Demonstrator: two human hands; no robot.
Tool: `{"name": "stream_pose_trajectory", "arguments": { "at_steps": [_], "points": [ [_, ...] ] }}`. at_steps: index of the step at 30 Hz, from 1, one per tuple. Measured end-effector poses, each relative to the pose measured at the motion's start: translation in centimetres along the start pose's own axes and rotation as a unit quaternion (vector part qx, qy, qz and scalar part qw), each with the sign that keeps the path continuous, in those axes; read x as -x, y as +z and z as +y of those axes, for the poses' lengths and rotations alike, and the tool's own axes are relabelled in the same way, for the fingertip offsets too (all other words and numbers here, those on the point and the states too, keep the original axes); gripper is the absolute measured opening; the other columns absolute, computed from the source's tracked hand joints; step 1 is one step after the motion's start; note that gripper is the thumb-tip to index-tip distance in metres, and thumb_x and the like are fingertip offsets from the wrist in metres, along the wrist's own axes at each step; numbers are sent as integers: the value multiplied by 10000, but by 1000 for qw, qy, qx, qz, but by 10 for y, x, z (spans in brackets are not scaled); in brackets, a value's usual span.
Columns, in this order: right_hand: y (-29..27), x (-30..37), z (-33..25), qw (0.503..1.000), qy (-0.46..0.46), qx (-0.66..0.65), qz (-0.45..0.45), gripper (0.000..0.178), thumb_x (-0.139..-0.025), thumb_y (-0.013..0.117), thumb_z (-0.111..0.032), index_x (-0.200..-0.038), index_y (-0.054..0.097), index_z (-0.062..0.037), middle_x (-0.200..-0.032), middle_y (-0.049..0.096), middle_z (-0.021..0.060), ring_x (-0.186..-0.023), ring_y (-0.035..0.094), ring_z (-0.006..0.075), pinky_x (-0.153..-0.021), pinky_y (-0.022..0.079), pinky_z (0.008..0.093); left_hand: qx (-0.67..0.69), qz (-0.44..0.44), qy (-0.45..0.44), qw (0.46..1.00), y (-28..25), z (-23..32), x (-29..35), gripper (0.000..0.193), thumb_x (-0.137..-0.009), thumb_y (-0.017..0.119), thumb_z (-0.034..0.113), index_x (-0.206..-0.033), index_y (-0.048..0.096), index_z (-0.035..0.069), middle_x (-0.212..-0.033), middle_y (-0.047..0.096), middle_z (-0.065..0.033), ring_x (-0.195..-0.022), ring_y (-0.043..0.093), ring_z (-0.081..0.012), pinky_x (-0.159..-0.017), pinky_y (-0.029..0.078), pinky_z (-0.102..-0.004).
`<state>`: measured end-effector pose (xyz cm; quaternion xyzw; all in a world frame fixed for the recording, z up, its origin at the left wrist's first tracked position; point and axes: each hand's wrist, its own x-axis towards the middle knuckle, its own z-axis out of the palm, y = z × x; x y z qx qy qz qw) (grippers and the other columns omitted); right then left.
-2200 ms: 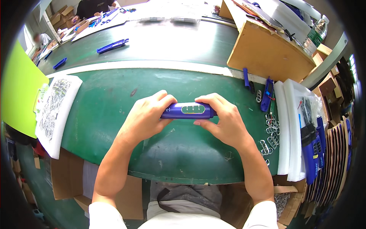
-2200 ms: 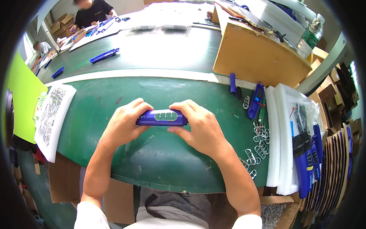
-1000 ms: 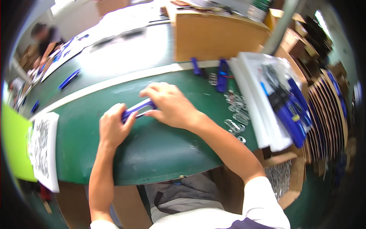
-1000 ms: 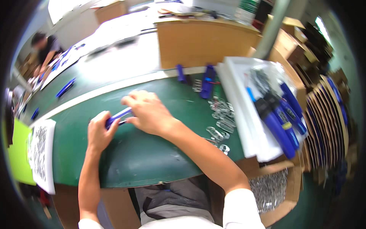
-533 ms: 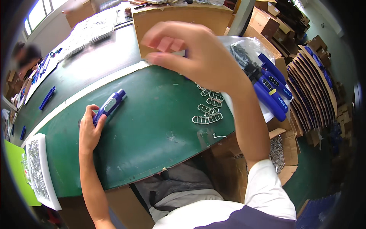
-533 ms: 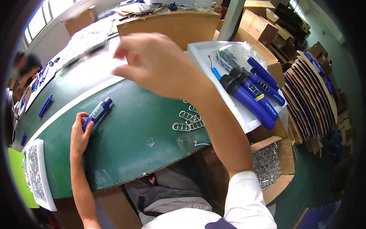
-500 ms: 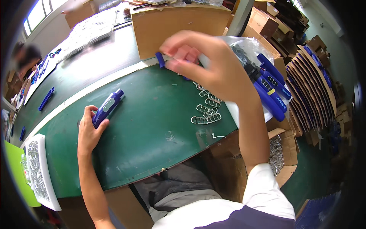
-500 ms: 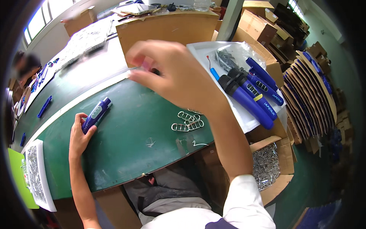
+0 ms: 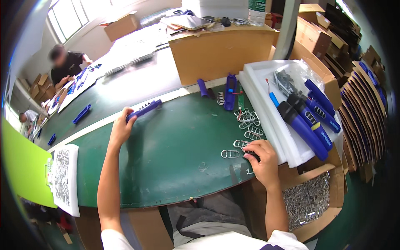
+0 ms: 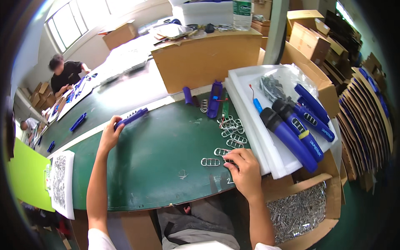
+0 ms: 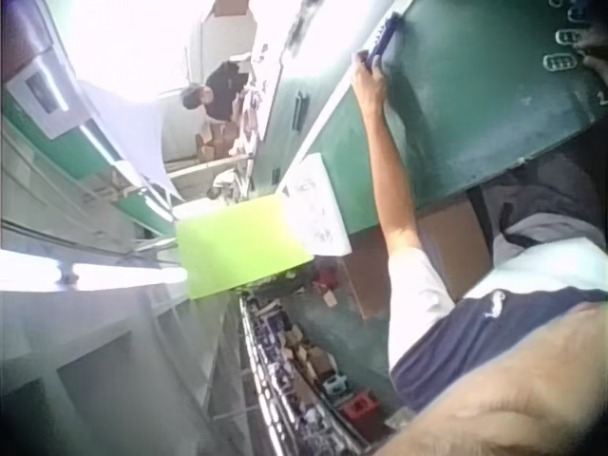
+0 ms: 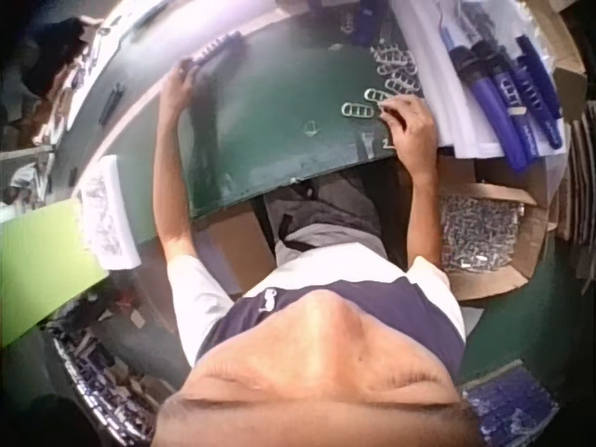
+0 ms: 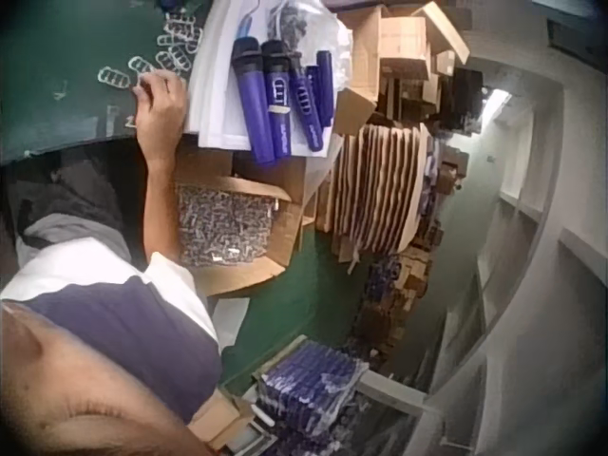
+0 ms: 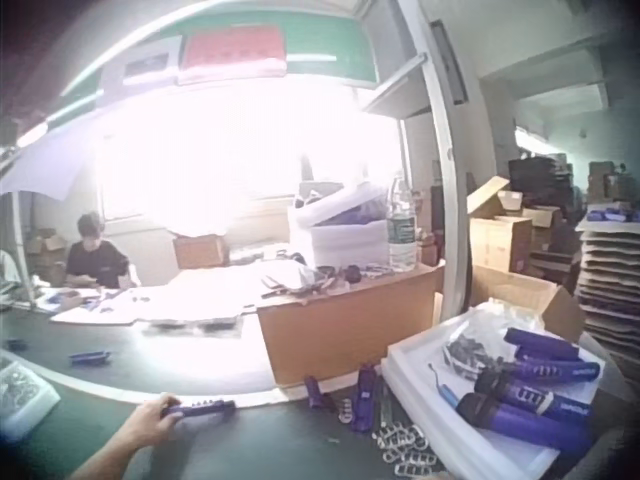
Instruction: The person assembles a device by picking up a blue plastic housing, inserting a metal clip into the interior, and snapping a second blue plastic housing piece over it. This process is repeated for several more units, with the person reaching for components and setting aside the assembled devices on the workbench.
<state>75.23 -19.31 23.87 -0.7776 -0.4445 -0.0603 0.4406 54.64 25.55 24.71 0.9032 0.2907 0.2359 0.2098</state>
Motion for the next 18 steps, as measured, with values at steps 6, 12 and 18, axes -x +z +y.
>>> {"name": "stream_pose_trajectory", "arguments": {
  "at_steps": [6,12,18],
  "points": [
    [2,-4,-2,999,15,-28,36,170,-818,802,0,-976,750,-38,-1011,710,94,-941,660,317,-816,532,419,-66,1,-73,995,20,-43,-98,317,-1026,676,243,-1303,659,90,-1267,724,-179,-1220,653,-381,-1037,502,-472],
    [5,-1,-4,998,29,-33,49,162,-829,782,23,-980,742,-22,-1013,705,109,-952,669,317,-830,543,408,-187,70,-18,980,43,-44,-94,393,-1044,640,315,-1407,600,168,-1434,628,-123,-1353,561,-357,-1135,433,-499],
    [32,10,-5,998,8,-54,27,94,-893,717,38,-985,713,15,-1005,698,128,-946,679,276,-846,542,391,-87,72,118,987,-69,63,59,511,-1005,681,182,-1489,526,131,-1507,555,-141,-1434,477,-352,-1218,338,-484]
  ]
}}
